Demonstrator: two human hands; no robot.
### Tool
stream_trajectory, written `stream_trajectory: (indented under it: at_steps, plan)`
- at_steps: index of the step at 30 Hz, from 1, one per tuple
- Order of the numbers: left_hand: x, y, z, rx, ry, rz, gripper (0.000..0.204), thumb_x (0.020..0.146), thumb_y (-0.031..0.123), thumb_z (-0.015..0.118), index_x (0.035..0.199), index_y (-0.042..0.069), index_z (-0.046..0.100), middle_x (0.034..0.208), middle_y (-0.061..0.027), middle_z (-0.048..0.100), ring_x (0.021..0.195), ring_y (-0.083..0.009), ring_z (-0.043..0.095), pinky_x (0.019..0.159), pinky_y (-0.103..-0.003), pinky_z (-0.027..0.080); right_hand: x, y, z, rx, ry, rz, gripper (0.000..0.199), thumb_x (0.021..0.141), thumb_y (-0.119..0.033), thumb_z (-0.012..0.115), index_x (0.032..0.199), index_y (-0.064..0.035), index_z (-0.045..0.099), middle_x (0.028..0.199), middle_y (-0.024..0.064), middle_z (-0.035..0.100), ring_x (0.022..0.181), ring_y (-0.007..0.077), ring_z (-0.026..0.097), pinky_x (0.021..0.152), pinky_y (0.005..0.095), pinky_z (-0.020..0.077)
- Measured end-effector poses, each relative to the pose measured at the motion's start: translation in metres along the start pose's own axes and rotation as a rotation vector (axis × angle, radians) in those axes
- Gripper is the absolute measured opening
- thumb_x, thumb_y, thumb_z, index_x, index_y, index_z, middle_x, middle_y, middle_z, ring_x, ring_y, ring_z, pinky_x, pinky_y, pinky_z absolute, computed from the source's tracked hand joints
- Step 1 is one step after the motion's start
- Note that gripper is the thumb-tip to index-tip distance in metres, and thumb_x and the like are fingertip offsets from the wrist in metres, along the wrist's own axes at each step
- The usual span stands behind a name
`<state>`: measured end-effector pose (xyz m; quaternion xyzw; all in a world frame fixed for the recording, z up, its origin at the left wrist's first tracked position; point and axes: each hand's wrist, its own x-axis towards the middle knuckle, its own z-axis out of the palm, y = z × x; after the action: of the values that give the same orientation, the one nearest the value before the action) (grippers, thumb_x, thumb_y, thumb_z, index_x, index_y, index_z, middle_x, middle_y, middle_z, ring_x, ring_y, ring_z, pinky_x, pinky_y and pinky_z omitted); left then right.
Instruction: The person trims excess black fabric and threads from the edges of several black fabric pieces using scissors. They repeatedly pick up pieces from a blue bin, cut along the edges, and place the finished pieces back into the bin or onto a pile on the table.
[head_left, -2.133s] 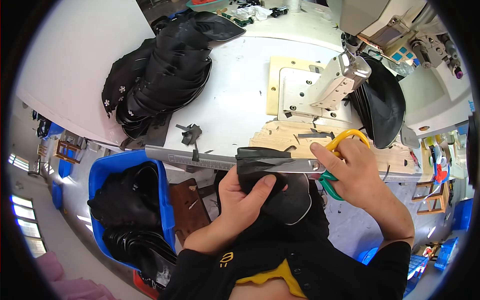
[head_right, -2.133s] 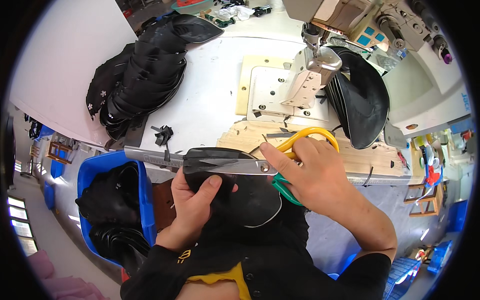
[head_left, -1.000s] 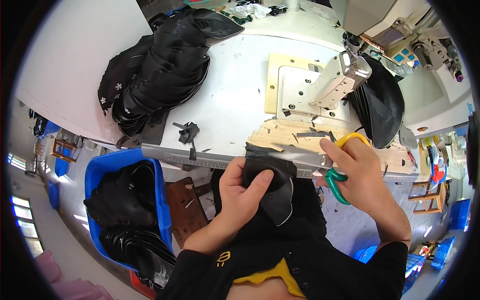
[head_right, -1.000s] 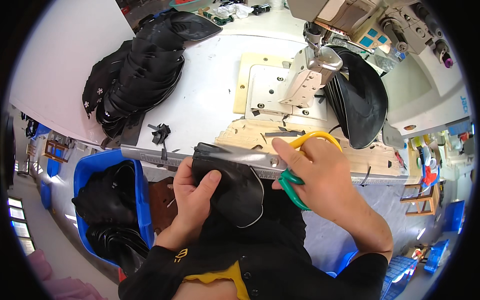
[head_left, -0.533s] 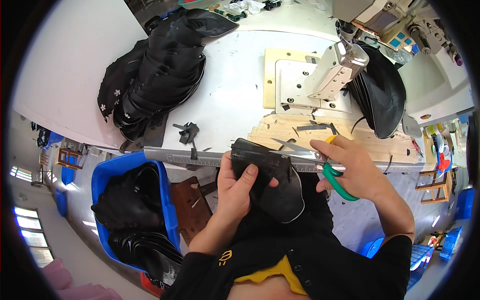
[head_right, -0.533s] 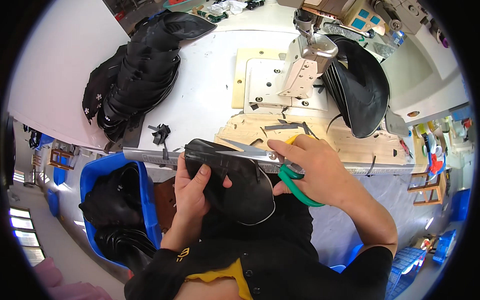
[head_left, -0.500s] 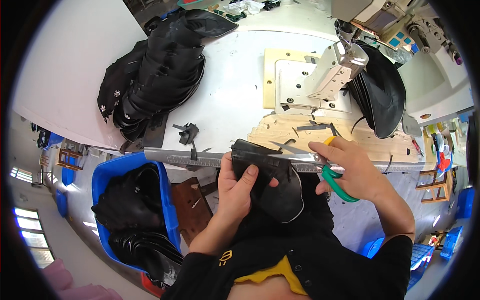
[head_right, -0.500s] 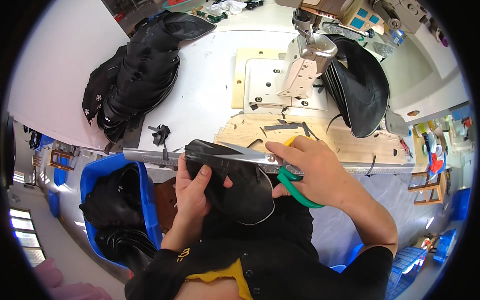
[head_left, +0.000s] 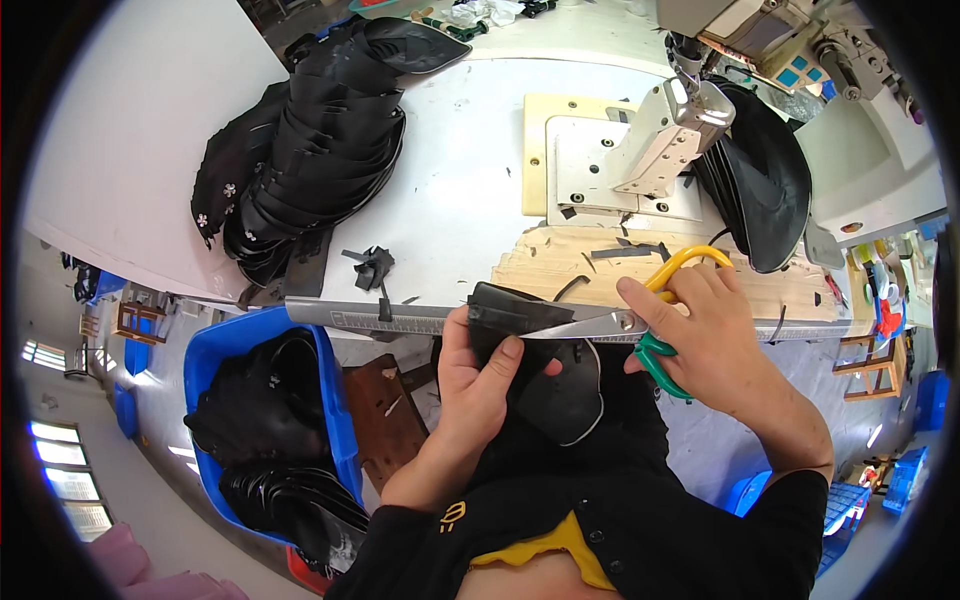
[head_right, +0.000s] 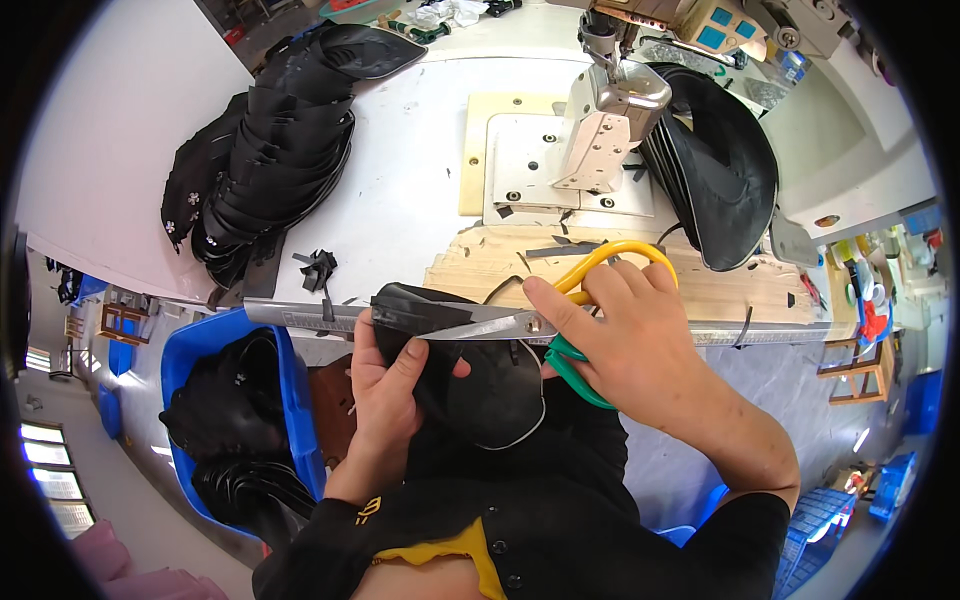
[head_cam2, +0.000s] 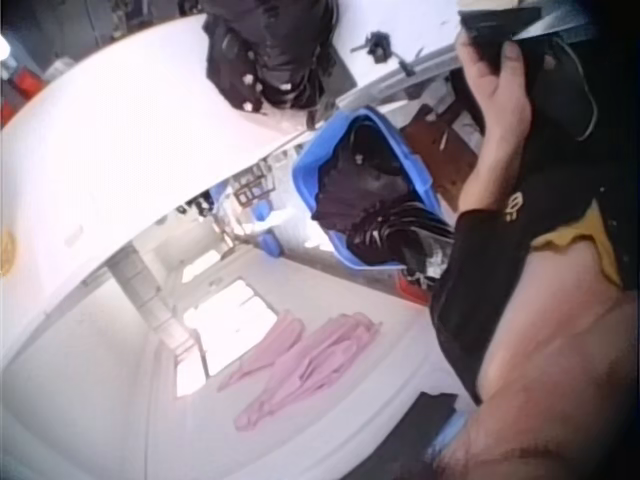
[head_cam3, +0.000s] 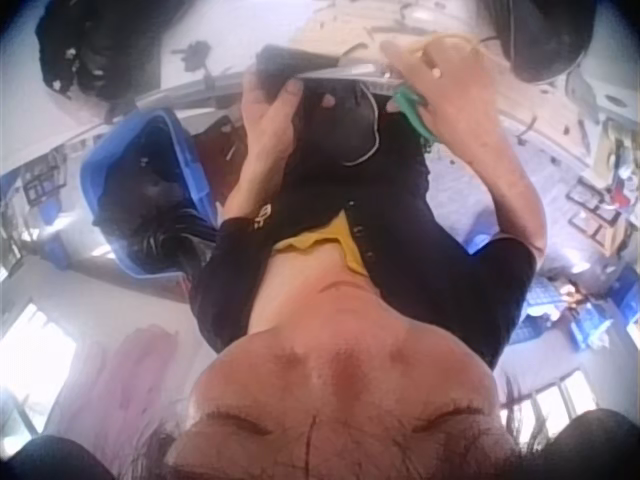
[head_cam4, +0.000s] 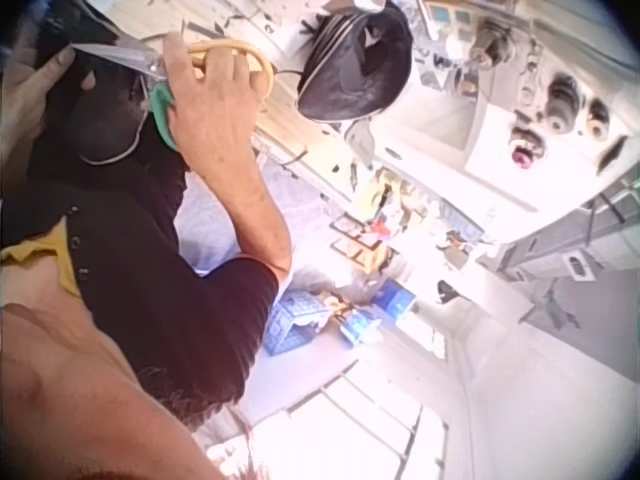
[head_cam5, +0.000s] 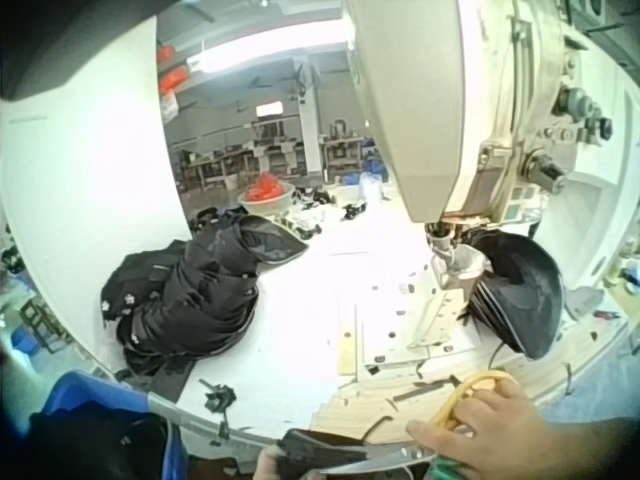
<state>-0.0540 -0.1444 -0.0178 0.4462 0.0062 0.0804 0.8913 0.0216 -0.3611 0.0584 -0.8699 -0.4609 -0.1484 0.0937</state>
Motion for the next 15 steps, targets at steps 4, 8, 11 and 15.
stream_trajectory:
  at_steps: [4,8,11,15]
  plan:
    - [-0.0011,-0.0005,0.0019,-0.010,0.011,0.028,0.026,0.092,0.001,0.050,0.114,0.004,0.037,0.109,-0.0156,0.058,0.091,-0.0245,0.063,0.071,-0.037,0.057,0.0035,0.0012,-0.0017,0.021,-0.005,-0.038,0.065,0.065,-0.032,0.076,0.123,-0.0146,0.052,0.077,0.0045,0.046,0.073,0.0217,0.049,0.065,0.0366,0.0367]
    - [-0.0001,-0.0014,0.0004,-0.036,0.022,0.030,0.028,0.091,0.001,0.051,0.115,0.004,0.038,0.106,-0.0157,0.059,0.087,-0.0247,0.064,0.070,-0.038,0.057,0.0011,-0.0020,0.0031,0.116,-0.031,-0.001,0.065,0.063,-0.033,0.077,0.121,-0.0133,0.053,0.076,0.0047,0.046,0.070,0.0220,0.049,0.063,0.0364,0.0377]
    - [0.0005,0.0007,0.0015,-0.027,0.065,0.027,0.029,0.089,0.002,0.055,0.114,0.003,0.040,0.102,-0.0149,0.061,0.082,-0.0236,0.064,0.071,-0.037,0.056,-0.0013,-0.0011,0.0040,0.102,-0.039,0.015,0.068,0.059,-0.035,0.079,0.118,-0.0123,0.055,0.074,0.0060,0.047,0.068,0.0244,0.049,0.061,0.0374,0.0381]
    - [0.0002,0.0056,-0.0030,-0.048,0.006,0.052,0.022,0.089,0.003,0.058,0.107,0.000,0.045,0.101,-0.0097,0.061,0.092,-0.0165,0.060,0.078,-0.034,0.053,-0.0029,0.0029,0.0044,0.152,-0.057,0.004,0.069,0.058,-0.036,0.079,0.118,-0.0121,0.055,0.072,0.0055,0.047,0.066,0.0243,0.049,0.059,0.0367,0.0386]
